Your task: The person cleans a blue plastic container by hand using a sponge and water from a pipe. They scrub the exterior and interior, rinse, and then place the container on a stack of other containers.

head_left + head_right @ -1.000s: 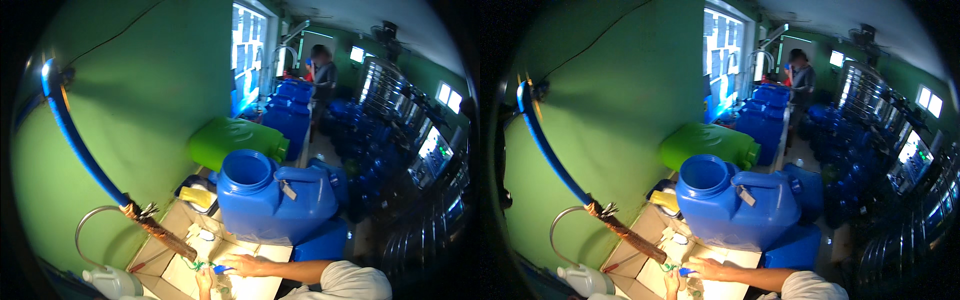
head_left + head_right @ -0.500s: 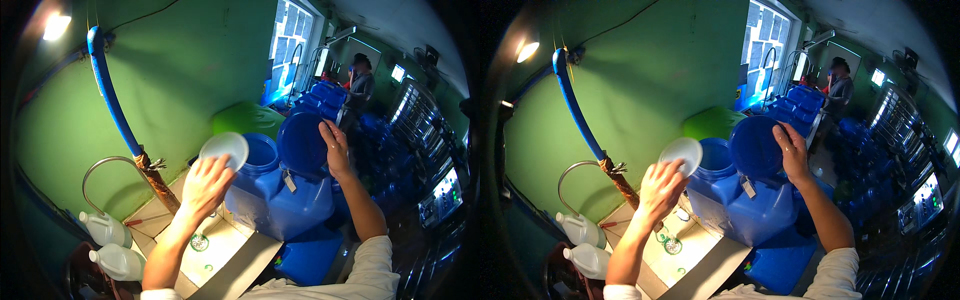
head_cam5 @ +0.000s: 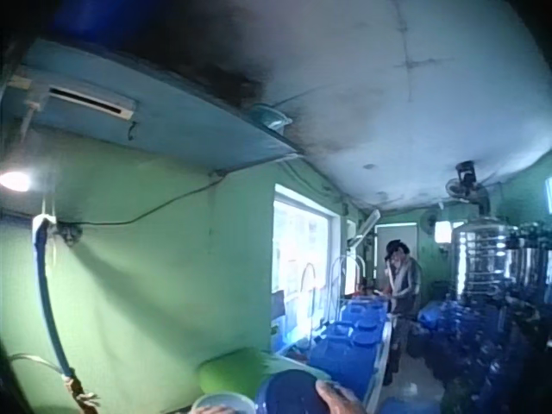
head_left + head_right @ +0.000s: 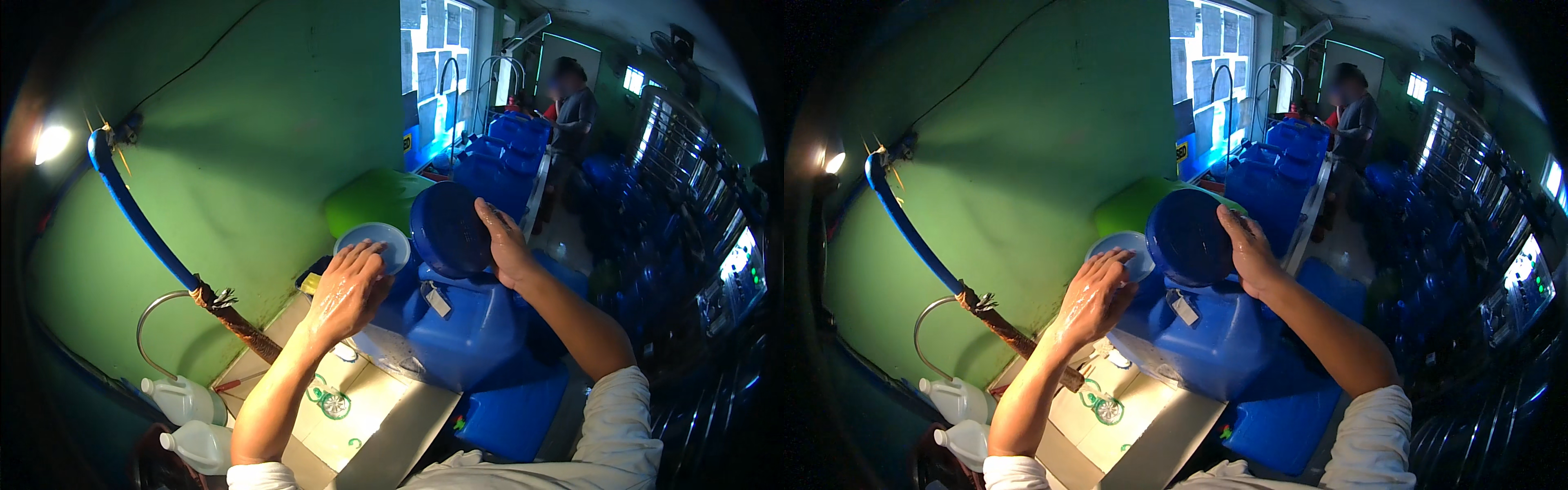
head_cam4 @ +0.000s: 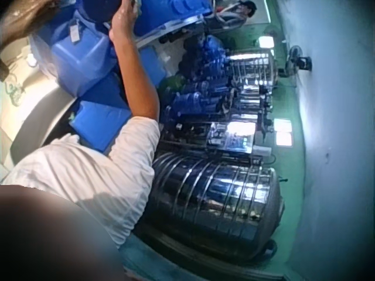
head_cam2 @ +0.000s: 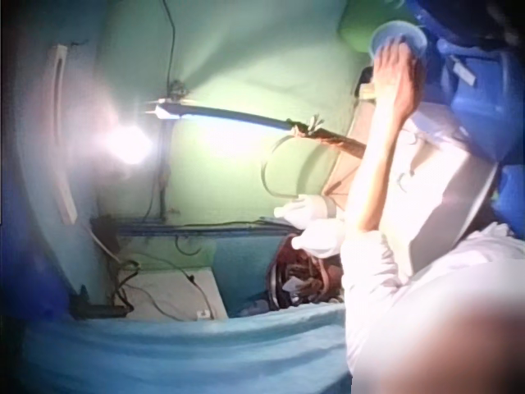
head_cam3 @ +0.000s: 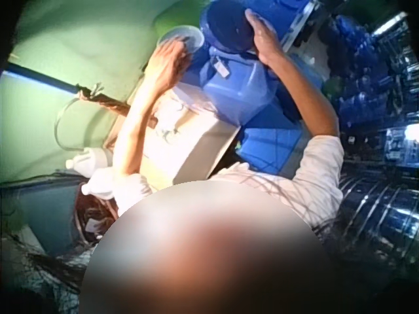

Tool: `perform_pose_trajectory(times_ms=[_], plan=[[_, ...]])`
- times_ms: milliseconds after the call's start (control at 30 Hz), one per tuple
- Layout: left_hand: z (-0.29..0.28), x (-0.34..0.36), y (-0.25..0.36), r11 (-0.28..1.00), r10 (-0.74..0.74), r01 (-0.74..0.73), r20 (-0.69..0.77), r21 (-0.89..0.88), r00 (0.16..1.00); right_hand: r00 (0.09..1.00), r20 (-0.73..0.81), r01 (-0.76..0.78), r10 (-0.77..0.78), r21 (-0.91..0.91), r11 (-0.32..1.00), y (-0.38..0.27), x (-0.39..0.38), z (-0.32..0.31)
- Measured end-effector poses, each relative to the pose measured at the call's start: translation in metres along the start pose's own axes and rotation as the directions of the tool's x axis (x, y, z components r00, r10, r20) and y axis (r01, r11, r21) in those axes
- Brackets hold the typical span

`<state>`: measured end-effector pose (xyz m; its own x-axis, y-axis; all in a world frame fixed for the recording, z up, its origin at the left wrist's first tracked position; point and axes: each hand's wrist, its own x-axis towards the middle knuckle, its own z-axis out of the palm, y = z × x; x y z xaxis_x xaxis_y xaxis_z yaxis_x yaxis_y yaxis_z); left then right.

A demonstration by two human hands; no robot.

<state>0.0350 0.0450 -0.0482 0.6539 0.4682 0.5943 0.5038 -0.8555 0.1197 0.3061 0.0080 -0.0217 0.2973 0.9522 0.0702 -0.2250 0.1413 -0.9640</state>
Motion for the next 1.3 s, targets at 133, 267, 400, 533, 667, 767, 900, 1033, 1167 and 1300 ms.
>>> perform_pose_trajectory(times_ms=[133, 267, 400, 533, 667, 767, 900, 1033, 1167, 1300], plan=[[0.006, 0.0, 0.004, 0.998, -0.053, 0.055, -0.047, 0.039, 0.998, 0.996, 0.085, -0.017, 0.014, 0.032, 0.999, 0.001, 0.0, 0.0], [0.015, 0.002, 0.003, 0.996, -0.084, 0.085, -0.083, 0.009, 0.993, 0.999, 0.034, 0.011, -0.008, -0.092, 0.996, 0.004, 0.005, -0.001], [0.023, 0.002, 0.004, 0.991, -0.136, 0.137, -0.112, 0.001, 0.984, 0.986, 0.151, -0.057, 0.063, -0.046, 0.997, 0.012, 0.007, -0.006], [0.029, 0.0, 0.005, 0.993, -0.121, 0.121, -0.188, -0.012, 0.975, 0.976, 0.216, 0.004, 0.032, -0.16, 0.987, 0.015, 0.015, -0.005], [0.039, -0.007, 0.01, 0.906, -0.3, 0.156, -0.338, -0.393, 0.892, 0.922, 0.368, -0.025, 0.118, -0.245, 0.969, 0.013, 0.043, 0.021], [0.047, -0.008, 0.007, 0.715, -0.545, -0.027, -0.581, -0.699, 0.604, 0.867, 0.479, 0.085, 0.141, -0.421, 0.903, 0.02, 0.081, 0.054], [0.049, -0.008, -0.007, 0.478, -0.72, 0.103, -0.321, -0.873, 0.615, 0.851, 0.525, 0.433, 0.022, -0.725, 0.536, 0.053, 0.109, 0.083], [0.033, -0.007, -0.001, 0.791, -0.548, 0.361, -0.31, -0.493, 0.777, 0.86, 0.508, 0.439, 0.048, -0.783, 0.44, 0.051, 0.098, 0.084], [0.002, 0.022, 0.001, 0.877, -0.472, 0.475, -0.331, -0.077, 0.817, 0.743, 0.666, 0.66, -0.067, -0.711, 0.242, 0.001, 0.048, 0.051], [-0.002, 0.067, -0.01, 0.907, -0.412, 0.418, -0.092, 0.057, 0.907, 0.752, 0.657, 0.656, 0.049, -0.754, 0.037, -0.017, -0.014, 0.008]])
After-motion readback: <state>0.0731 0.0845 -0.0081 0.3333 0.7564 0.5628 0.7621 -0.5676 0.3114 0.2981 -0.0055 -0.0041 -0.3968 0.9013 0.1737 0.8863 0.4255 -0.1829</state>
